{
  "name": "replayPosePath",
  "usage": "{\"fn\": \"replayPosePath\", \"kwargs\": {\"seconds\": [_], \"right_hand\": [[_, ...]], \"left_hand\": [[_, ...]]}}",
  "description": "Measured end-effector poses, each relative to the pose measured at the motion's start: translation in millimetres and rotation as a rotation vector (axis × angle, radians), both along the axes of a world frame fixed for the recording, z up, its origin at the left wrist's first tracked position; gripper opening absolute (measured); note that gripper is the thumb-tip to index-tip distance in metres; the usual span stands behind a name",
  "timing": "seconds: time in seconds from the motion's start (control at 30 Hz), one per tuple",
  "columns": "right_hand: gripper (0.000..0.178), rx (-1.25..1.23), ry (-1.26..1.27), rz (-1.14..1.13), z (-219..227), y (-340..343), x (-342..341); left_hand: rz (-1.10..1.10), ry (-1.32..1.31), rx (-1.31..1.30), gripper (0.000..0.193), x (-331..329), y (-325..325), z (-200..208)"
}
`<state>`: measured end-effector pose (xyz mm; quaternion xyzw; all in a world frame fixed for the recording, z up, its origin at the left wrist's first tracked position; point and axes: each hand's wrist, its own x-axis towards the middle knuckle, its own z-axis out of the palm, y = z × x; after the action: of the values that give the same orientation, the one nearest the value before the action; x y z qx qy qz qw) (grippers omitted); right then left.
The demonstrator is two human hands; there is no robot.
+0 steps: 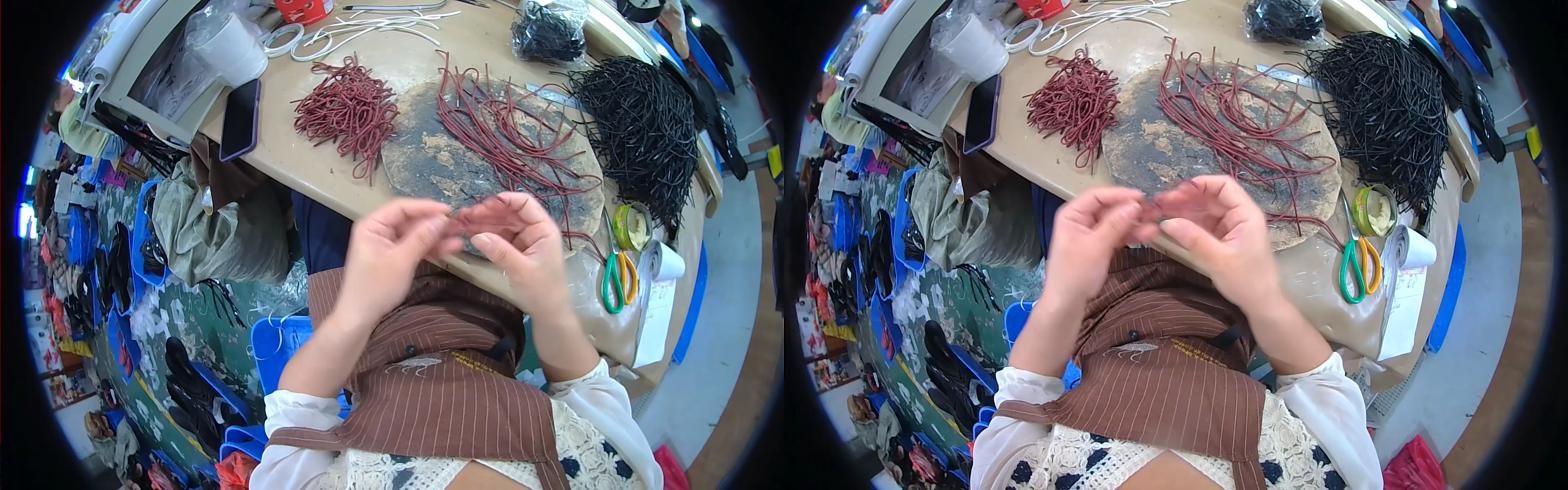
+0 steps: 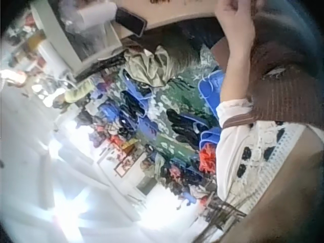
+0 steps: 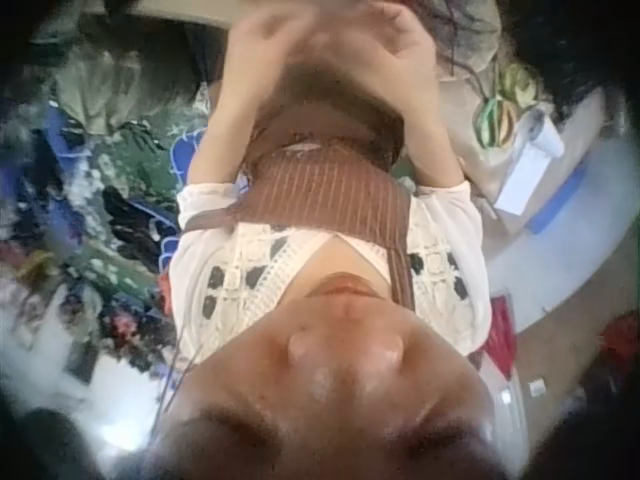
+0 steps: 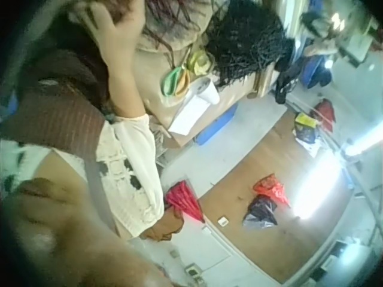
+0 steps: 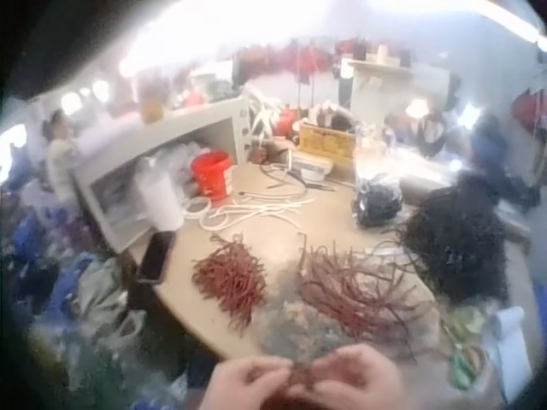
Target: The person sits at a workbench and repeatedly ties knots in short red cords by hand. They pick up individual cords, form loops, and pull them tight to create a knotted shape, then place the finished items into a pile on the table.
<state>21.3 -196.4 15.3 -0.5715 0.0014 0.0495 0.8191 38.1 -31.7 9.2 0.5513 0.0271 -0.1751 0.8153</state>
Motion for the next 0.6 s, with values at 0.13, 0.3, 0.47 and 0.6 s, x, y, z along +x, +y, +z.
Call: {"fn": "replayPosePath", "kwargs": {"seconds": [0.13,0.3,0.47,0.6], "right_hand": [[0.02,-0.657,-0.006,-0.078,11,-55,7],[0.016,-1.261,-0.198,0.034,0,-70,-1],[0.012,-1.376,-0.294,-0.25,-28,-54,7],[0.013,-1.32,-0.367,-0.193,-28,-56,21]], "left_hand": [[0.22,-0.2,0.087,0.025,64,40,3],[0.541,-0.882,0.934,0.026,84,33,5],[-0.035,-1.044,0.868,0.019,20,-22,-34],[-0.029,-1.075,0.83,0.021,11,-39,-40]]}}
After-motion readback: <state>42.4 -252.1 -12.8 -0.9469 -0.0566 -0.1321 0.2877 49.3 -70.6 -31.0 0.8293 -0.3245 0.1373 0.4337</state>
